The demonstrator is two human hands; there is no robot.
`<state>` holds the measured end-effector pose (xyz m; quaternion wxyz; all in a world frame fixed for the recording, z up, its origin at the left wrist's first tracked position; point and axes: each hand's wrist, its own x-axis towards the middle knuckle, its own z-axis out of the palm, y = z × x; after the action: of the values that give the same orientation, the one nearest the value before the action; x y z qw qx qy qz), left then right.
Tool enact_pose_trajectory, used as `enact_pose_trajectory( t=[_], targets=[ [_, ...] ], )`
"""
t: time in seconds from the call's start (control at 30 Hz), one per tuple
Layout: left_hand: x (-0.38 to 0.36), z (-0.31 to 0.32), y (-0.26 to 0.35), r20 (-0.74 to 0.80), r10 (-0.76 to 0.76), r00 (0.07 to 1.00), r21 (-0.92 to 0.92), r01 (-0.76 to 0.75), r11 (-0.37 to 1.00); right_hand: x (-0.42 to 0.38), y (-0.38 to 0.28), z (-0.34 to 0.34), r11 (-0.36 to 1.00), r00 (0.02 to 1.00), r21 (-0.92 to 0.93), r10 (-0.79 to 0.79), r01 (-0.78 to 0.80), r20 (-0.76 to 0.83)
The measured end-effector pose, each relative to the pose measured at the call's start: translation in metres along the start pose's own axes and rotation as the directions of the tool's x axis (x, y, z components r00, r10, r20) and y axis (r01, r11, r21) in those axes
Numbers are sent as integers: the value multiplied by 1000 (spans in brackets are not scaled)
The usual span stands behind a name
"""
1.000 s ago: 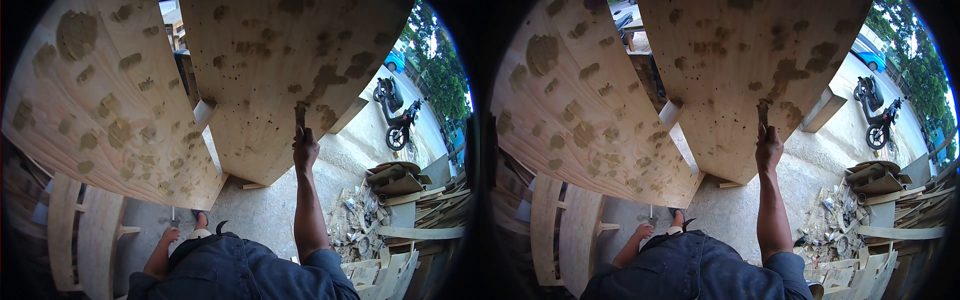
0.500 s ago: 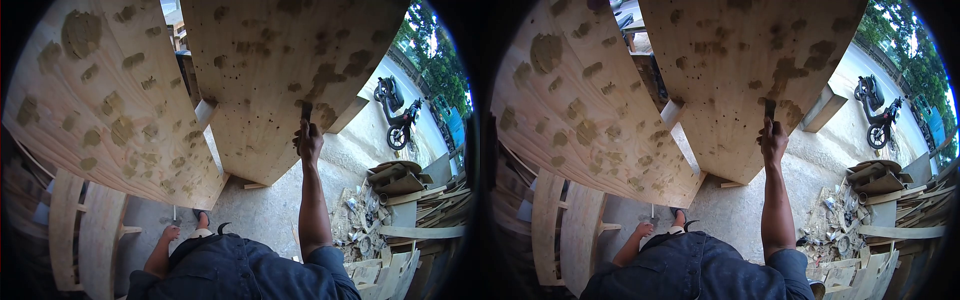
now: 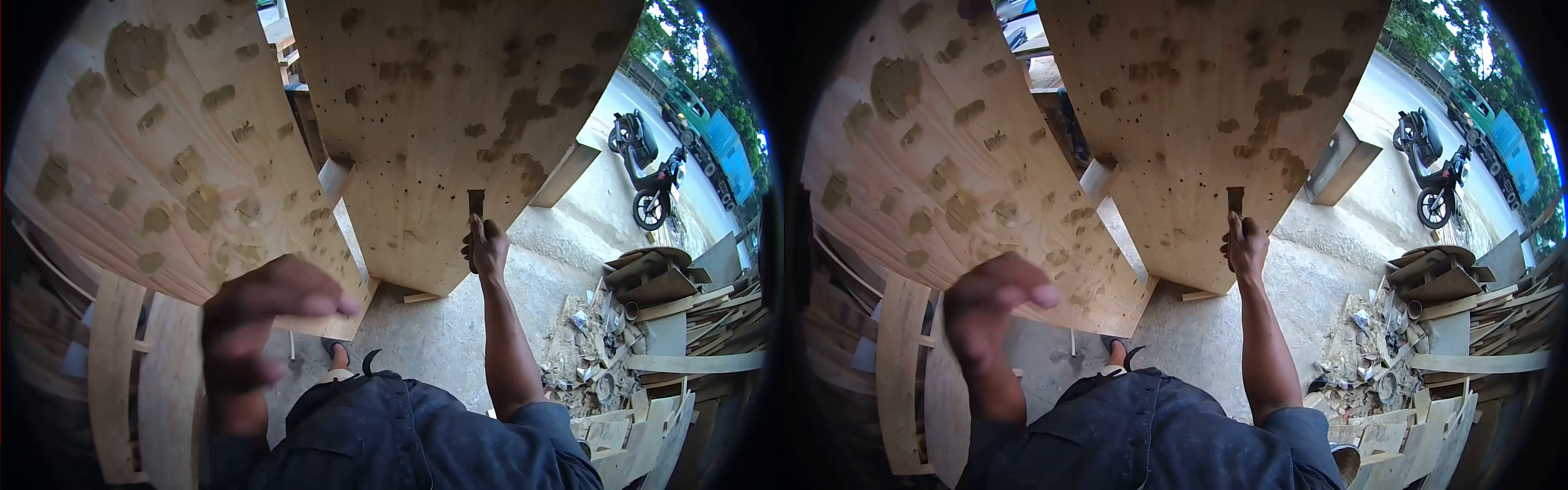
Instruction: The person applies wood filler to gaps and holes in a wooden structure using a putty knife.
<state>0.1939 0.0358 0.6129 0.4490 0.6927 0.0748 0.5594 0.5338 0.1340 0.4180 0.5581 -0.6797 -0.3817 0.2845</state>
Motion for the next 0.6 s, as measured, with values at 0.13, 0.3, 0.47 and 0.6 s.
enact_pose_trajectory(
  t=[0.13,0.3,0.47,0.6],
  targets=[
    [19,36,79,-107,677,728,25,-679,734,-7,13,-13,998,998,15,58,-58,-33],
    [24,48,84,-110,733,671,63,-732,679,-20,19,-26,1000,1000,-21,8,-8,-1],
    [26,45,79,-111,746,657,64,-744,665,-19,34,-32,1000,999,7,29,-29,31],
    [22,44,73,-110,766,633,56,-766,641,-5,57,-26,999,999,-48,-15,17,48]
  ],
)
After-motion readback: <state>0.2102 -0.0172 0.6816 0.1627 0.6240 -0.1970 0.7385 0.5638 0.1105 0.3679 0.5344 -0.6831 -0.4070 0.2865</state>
